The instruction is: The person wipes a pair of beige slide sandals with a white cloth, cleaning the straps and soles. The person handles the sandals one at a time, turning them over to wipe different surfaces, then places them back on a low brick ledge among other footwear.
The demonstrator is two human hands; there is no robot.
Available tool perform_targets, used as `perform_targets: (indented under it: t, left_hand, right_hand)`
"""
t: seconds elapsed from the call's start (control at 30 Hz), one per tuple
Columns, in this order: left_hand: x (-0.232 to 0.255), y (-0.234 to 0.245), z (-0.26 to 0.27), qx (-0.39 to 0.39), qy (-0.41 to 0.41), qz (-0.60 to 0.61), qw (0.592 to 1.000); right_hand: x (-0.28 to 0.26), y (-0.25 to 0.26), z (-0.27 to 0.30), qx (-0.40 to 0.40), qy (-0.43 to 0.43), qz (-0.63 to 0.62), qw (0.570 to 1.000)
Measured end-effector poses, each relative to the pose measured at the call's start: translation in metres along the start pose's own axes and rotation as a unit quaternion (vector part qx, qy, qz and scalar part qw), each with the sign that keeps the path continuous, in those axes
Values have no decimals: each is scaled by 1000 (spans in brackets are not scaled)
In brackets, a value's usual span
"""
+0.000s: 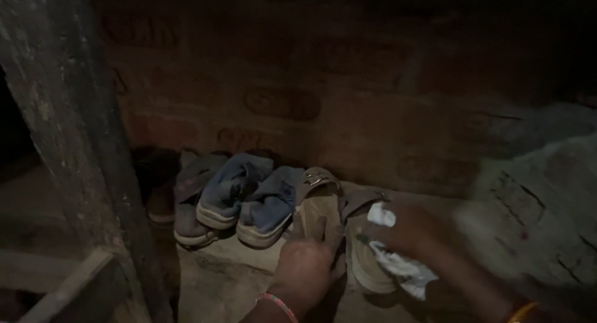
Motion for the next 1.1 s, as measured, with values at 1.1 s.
perform_targets:
  t: [1.1]
  left_hand:
    - [32, 24, 21, -67, -94, 93, 989]
  right_hand:
    - [49, -49, -62, 79, 42, -54, 995]
Point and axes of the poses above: each hand's wrist, its own z-axis away from the middle knuckle, its own y-axis out of the back of the hand, x = y × z, the point moved 10 cm from there along -z, towards the middle knuckle, and after that the axes turned 15 degrees about y, right-handed, at the moved point
